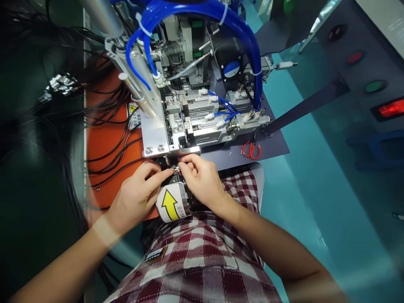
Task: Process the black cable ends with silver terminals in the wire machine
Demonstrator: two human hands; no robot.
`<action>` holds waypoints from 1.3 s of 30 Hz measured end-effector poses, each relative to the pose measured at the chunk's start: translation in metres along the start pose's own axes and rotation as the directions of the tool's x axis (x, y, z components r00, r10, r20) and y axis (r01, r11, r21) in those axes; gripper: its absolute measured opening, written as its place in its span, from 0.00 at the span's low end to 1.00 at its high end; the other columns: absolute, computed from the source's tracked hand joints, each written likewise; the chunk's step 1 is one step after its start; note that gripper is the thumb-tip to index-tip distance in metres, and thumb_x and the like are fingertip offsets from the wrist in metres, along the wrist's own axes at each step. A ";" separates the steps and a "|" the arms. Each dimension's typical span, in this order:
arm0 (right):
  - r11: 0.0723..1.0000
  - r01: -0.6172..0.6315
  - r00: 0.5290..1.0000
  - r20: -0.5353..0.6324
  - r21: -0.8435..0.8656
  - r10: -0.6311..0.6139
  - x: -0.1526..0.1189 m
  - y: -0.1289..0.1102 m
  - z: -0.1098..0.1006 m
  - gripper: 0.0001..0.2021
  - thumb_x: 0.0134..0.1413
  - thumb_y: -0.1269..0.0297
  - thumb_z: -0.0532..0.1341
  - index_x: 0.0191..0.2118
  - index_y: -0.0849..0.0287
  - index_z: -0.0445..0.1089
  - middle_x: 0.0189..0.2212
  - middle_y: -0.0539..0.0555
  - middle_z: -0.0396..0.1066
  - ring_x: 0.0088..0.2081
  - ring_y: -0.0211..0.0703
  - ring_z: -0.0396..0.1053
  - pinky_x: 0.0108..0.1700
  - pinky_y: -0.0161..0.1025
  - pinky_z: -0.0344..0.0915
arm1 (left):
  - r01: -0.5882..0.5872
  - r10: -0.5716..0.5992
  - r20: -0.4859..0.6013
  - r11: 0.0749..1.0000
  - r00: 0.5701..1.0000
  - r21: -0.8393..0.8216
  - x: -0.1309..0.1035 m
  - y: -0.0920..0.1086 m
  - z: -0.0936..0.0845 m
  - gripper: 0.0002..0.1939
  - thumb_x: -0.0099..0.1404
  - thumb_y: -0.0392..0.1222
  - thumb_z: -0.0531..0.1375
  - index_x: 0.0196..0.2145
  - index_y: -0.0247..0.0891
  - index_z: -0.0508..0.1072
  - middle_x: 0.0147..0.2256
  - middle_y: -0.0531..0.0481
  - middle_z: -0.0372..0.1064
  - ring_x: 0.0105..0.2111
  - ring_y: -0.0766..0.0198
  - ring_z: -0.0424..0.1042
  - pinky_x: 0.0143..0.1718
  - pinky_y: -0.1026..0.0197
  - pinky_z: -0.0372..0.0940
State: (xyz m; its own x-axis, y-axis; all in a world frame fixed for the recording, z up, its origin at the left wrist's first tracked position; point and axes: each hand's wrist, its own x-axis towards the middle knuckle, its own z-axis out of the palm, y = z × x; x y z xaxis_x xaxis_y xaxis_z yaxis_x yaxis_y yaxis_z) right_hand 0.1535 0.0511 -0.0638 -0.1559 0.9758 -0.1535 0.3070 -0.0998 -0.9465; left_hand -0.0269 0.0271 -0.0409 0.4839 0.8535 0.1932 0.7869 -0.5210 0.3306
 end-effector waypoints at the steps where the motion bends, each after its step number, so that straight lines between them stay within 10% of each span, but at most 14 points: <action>1: 1.000 0.023 1.000 -0.004 -0.005 -0.023 0.000 -0.001 0.002 0.08 0.57 0.61 0.57 0.35 0.60 0.69 0.21 0.47 0.62 0.22 0.34 0.57 0.25 0.33 0.55 | 0.002 -0.002 0.001 1.000 1.000 -0.006 0.000 0.000 0.000 0.15 0.67 0.33 0.48 0.46 0.37 0.71 0.34 0.48 0.62 0.30 0.65 0.65 0.29 0.65 0.63; 9: 0.999 0.040 0.999 -0.023 -0.001 -0.040 -0.001 0.000 0.005 0.06 0.55 0.64 0.57 0.30 0.60 0.68 0.21 0.47 0.62 0.22 0.34 0.58 0.25 0.33 0.56 | 0.010 -0.010 0.007 1.000 1.000 -0.021 0.000 0.000 0.000 0.15 0.67 0.33 0.48 0.46 0.35 0.71 0.34 0.48 0.63 0.31 0.64 0.65 0.30 0.65 0.63; 19: 0.883 -0.375 0.904 0.320 0.282 0.282 0.020 -0.003 -0.003 0.10 0.47 0.65 0.57 0.19 0.60 0.60 0.15 0.43 0.51 0.17 0.30 0.46 0.19 0.32 0.43 | 0.010 -0.011 0.022 1.000 1.000 0.016 0.000 0.000 -0.001 0.15 0.67 0.32 0.50 0.47 0.35 0.71 0.35 0.46 0.64 0.31 0.63 0.67 0.30 0.63 0.64; 27: 0.969 0.062 0.998 0.003 -0.238 -0.063 0.000 -0.010 0.000 0.07 0.56 0.68 0.54 0.28 0.58 0.65 0.21 0.47 0.64 0.25 0.36 0.61 0.29 0.35 0.55 | -0.006 0.006 0.014 1.000 1.000 0.023 0.000 -0.001 0.001 0.17 0.66 0.31 0.49 0.48 0.35 0.71 0.36 0.45 0.66 0.32 0.62 0.68 0.30 0.63 0.65; 39: 0.850 0.108 0.994 0.029 -0.516 -0.109 -0.001 -0.020 0.001 0.07 0.59 0.67 0.53 0.30 0.57 0.64 0.26 0.53 0.69 0.25 0.41 0.64 0.29 0.37 0.52 | 0.029 -0.080 0.203 0.970 0.976 0.242 0.004 0.005 -0.005 0.25 0.60 0.31 0.55 0.55 0.44 0.64 0.42 0.45 0.63 0.34 0.57 0.68 0.27 0.61 0.62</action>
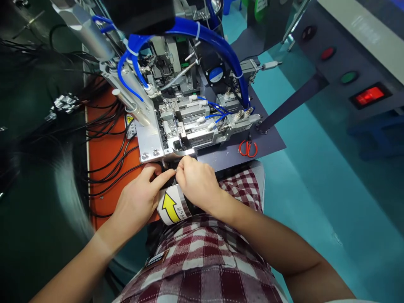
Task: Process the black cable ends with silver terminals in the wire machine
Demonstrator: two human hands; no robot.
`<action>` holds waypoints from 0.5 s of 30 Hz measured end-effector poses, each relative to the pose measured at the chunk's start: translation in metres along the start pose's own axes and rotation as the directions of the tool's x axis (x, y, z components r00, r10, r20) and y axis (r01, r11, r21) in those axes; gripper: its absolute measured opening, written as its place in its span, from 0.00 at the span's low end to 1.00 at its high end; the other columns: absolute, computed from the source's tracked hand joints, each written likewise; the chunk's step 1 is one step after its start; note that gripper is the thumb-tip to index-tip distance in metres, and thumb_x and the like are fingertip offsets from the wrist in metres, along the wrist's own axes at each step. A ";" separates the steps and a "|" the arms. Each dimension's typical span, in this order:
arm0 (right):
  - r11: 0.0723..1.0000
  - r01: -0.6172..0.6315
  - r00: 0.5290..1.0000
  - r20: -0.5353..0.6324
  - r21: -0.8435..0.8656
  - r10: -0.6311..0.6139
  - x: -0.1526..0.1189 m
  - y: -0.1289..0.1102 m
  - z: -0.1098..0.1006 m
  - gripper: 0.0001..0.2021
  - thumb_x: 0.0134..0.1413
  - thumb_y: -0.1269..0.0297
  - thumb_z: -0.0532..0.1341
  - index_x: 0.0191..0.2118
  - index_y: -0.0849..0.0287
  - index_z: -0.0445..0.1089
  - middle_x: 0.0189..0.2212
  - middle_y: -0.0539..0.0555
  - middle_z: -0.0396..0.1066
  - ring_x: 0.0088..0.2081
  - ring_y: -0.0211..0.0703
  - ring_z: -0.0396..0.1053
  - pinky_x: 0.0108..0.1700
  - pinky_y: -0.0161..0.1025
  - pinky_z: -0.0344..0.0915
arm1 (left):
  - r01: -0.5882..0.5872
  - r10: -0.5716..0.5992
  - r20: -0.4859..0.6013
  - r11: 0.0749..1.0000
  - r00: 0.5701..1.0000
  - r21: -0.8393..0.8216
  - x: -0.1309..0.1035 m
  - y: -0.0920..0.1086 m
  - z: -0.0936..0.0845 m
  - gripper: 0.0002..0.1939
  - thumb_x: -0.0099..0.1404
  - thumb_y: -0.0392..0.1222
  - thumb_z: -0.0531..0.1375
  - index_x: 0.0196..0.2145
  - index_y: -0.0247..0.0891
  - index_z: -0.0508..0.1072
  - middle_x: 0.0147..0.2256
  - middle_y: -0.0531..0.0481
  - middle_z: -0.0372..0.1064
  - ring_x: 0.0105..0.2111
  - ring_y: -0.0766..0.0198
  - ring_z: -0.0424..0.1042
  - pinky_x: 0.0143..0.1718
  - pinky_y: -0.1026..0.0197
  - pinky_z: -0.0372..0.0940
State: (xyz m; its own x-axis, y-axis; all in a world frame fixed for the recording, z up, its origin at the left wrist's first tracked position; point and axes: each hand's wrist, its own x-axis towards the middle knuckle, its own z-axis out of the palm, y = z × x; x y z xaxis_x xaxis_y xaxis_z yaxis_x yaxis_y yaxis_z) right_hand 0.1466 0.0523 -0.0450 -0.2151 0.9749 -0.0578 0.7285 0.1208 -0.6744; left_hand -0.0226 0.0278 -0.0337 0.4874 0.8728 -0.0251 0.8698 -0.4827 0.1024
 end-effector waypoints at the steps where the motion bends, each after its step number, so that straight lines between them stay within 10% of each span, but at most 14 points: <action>1: 0.998 -0.032 0.999 0.014 0.059 0.031 0.001 0.000 -0.001 0.08 0.59 0.67 0.54 0.29 0.57 0.64 0.24 0.52 0.68 0.25 0.40 0.64 0.29 0.37 0.52 | 0.006 -0.006 0.010 1.000 1.000 0.007 0.001 0.001 -0.001 0.25 0.60 0.31 0.55 0.55 0.44 0.64 0.43 0.45 0.63 0.34 0.57 0.68 0.27 0.61 0.62; 15: 0.666 -0.330 0.944 0.238 0.669 0.228 -0.020 0.019 0.021 0.09 0.53 0.59 0.60 0.31 0.60 0.68 0.20 0.47 0.64 0.20 0.34 0.60 0.21 0.32 0.58 | -0.051 -0.012 -0.184 0.942 0.983 -0.330 0.000 -0.004 0.003 0.15 0.66 0.32 0.50 0.45 0.32 0.73 0.37 0.44 0.67 0.34 0.60 0.69 0.33 0.61 0.66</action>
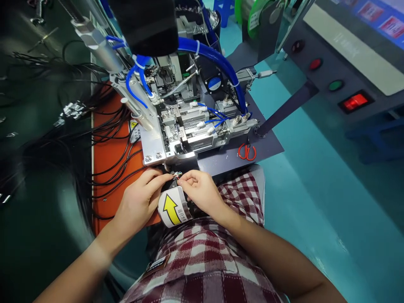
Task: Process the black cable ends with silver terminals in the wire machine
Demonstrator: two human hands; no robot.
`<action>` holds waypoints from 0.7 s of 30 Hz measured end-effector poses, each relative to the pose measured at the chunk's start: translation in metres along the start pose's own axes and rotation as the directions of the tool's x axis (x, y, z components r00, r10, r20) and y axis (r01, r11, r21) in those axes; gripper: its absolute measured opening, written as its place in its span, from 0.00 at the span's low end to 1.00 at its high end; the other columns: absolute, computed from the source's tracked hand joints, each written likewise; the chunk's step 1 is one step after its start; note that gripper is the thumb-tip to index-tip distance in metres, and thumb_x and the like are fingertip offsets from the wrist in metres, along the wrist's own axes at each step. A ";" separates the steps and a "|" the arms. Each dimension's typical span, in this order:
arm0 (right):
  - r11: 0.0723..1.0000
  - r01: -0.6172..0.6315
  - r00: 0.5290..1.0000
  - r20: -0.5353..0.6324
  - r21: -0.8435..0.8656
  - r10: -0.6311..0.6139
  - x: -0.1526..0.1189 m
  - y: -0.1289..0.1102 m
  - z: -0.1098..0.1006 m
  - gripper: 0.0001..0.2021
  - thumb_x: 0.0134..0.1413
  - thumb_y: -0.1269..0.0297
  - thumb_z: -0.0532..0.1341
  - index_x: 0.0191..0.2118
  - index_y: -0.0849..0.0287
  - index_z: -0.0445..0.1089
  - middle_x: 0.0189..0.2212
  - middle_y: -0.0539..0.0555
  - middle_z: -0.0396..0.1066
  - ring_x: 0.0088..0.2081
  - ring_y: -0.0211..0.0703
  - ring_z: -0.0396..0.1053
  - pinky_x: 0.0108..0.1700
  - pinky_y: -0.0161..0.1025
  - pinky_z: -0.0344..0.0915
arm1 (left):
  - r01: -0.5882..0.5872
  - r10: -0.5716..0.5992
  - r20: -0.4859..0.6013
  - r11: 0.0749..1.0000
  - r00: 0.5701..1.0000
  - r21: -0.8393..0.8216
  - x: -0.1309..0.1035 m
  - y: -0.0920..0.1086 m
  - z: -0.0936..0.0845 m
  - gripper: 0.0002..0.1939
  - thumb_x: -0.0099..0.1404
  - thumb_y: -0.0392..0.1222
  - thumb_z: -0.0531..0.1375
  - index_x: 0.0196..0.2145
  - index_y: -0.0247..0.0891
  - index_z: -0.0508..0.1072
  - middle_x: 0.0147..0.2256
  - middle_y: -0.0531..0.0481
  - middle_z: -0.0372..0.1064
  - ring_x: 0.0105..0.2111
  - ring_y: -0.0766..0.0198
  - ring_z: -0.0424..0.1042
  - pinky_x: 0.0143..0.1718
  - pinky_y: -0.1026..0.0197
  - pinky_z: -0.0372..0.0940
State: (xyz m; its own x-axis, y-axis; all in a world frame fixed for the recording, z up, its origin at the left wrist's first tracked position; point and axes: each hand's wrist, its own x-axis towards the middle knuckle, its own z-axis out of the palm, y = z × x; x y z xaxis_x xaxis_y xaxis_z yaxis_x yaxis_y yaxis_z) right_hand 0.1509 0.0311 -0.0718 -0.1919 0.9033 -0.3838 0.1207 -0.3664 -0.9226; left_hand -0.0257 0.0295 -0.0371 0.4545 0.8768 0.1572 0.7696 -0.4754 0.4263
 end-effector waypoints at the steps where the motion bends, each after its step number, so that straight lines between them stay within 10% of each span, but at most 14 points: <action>1: 0.996 0.052 0.998 -0.043 -0.071 -0.055 -0.001 -0.002 0.001 0.08 0.53 0.60 0.60 0.31 0.60 0.68 0.20 0.47 0.63 0.20 0.34 0.60 0.22 0.32 0.58 | -0.005 0.005 -0.009 1.000 1.000 0.000 0.000 0.000 0.000 0.15 0.66 0.32 0.50 0.45 0.32 0.73 0.36 0.44 0.67 0.34 0.60 0.69 0.33 0.61 0.66; 7: 0.815 0.314 0.911 -0.087 -0.487 -0.403 0.000 -0.018 -0.004 0.05 0.54 0.68 0.57 0.29 0.59 0.69 0.21 0.47 0.64 0.25 0.35 0.60 0.29 0.35 0.57 | -0.021 0.021 -0.041 1.000 0.999 0.005 -0.001 -0.003 0.004 0.15 0.67 0.32 0.50 0.45 0.32 0.74 0.36 0.44 0.67 0.35 0.60 0.69 0.34 0.61 0.67; 13: 0.998 0.051 0.998 0.044 0.046 -0.053 0.015 -0.011 -0.008 0.06 0.50 0.64 0.59 0.27 0.60 0.66 0.15 0.43 0.58 0.17 0.32 0.55 0.20 0.32 0.52 | 0.005 0.001 -0.037 0.986 0.999 0.164 -0.002 0.007 -0.002 0.15 0.66 0.32 0.52 0.45 0.35 0.74 0.36 0.43 0.65 0.36 0.56 0.66 0.33 0.57 0.66; 21: 0.980 0.000 0.995 0.094 0.197 -0.019 0.016 -0.004 -0.011 0.14 0.51 0.53 0.61 0.30 0.60 0.66 0.19 0.45 0.62 0.18 0.32 0.59 0.23 0.34 0.56 | 0.080 -0.077 -0.020 0.986 0.997 0.150 -0.007 0.023 0.009 0.17 0.64 0.28 0.50 0.50 0.30 0.68 0.41 0.41 0.64 0.39 0.55 0.64 0.39 0.55 0.67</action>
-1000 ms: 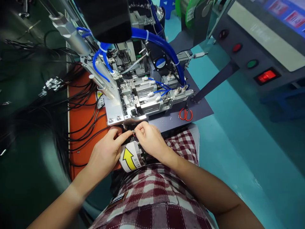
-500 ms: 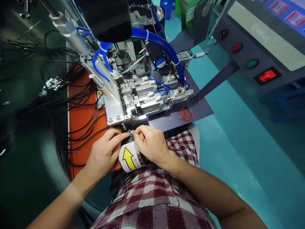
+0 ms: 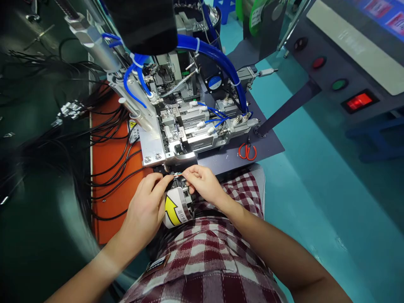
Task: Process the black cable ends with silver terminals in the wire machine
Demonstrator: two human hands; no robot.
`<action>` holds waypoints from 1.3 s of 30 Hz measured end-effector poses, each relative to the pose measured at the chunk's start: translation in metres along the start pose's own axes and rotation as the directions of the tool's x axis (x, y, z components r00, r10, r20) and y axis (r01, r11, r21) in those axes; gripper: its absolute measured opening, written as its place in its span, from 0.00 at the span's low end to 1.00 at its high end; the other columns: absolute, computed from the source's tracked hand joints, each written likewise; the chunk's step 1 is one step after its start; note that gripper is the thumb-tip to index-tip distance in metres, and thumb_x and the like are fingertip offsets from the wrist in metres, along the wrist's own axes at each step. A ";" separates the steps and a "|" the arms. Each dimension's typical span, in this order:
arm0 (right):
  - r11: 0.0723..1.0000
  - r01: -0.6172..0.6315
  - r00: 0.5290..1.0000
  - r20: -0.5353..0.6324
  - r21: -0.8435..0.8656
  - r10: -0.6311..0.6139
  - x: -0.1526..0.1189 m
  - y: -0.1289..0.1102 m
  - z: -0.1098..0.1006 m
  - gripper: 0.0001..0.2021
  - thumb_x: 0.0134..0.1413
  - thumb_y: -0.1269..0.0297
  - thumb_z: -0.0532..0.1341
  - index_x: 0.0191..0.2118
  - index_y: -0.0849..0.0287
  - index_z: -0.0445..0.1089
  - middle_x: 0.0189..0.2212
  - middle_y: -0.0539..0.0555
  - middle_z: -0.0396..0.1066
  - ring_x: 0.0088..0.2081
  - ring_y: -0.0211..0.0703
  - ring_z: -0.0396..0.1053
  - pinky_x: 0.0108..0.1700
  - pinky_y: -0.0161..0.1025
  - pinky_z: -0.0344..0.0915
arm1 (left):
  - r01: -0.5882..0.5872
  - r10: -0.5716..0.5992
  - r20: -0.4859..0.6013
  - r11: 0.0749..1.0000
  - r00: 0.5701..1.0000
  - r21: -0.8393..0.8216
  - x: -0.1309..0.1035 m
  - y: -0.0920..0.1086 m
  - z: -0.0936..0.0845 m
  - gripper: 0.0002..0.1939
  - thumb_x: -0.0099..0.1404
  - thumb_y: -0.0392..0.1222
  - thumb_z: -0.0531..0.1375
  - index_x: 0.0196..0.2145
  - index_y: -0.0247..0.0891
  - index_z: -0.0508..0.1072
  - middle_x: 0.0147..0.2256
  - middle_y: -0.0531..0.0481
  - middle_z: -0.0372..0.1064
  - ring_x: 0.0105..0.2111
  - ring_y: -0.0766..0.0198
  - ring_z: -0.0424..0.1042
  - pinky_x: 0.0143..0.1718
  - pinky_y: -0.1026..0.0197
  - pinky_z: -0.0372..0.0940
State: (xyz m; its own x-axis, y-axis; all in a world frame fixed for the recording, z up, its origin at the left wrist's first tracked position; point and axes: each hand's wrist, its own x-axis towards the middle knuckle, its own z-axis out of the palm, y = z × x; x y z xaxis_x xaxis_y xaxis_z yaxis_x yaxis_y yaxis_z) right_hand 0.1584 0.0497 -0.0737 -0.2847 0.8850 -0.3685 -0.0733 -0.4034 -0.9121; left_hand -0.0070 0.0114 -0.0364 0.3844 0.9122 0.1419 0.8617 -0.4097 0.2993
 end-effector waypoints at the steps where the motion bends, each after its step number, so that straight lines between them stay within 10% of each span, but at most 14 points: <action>1: 1.000 0.012 1.000 -0.022 -0.003 -0.012 0.000 0.001 0.001 0.15 0.52 0.52 0.60 0.30 0.60 0.66 0.21 0.46 0.64 0.18 0.32 0.60 0.23 0.34 0.56 | 0.010 -0.010 -0.015 0.999 1.000 -0.036 0.000 -0.001 0.002 0.17 0.64 0.28 0.50 0.49 0.30 0.68 0.41 0.42 0.64 0.39 0.56 0.64 0.40 0.55 0.67; 19: 0.994 0.106 0.989 -0.106 0.034 -0.102 0.005 0.004 0.018 0.13 0.52 0.55 0.61 0.27 0.58 0.60 0.15 0.41 0.57 0.17 0.31 0.54 0.22 0.33 0.49 | -0.011 -0.010 -0.079 0.966 0.997 -0.259 -0.001 -0.012 0.007 0.18 0.64 0.26 0.49 0.49 0.31 0.69 0.41 0.43 0.65 0.42 0.58 0.64 0.44 0.56 0.66; 28: 0.973 -0.102 0.995 0.043 0.206 0.095 0.009 -0.002 0.012 0.18 0.45 0.51 0.65 0.24 0.60 0.62 0.18 0.43 0.59 0.19 0.30 0.53 0.25 0.33 0.50 | -0.056 0.050 -0.082 0.995 0.995 -0.080 -0.001 -0.010 0.010 0.16 0.65 0.28 0.50 0.49 0.30 0.68 0.42 0.40 0.67 0.40 0.55 0.64 0.41 0.54 0.66; 39: 0.989 0.146 0.977 -0.158 -0.009 -0.145 0.008 0.019 0.025 0.13 0.57 0.53 0.57 0.28 0.56 0.59 0.18 0.43 0.53 0.20 0.34 0.51 0.23 0.35 0.49 | -0.054 0.054 0.012 0.999 0.998 0.004 0.004 -0.009 0.009 0.21 0.61 0.26 0.49 0.50 0.32 0.68 0.41 0.41 0.66 0.38 0.55 0.63 0.38 0.54 0.66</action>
State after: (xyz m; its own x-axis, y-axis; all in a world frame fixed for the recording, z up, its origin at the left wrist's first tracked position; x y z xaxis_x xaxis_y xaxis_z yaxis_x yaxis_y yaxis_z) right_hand 0.1311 0.0438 -0.0896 -0.1159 0.9597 -0.2560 -0.1055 -0.2682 -0.9576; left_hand -0.0102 0.0189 -0.0469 0.4344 0.8887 0.1469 0.8411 -0.4585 0.2870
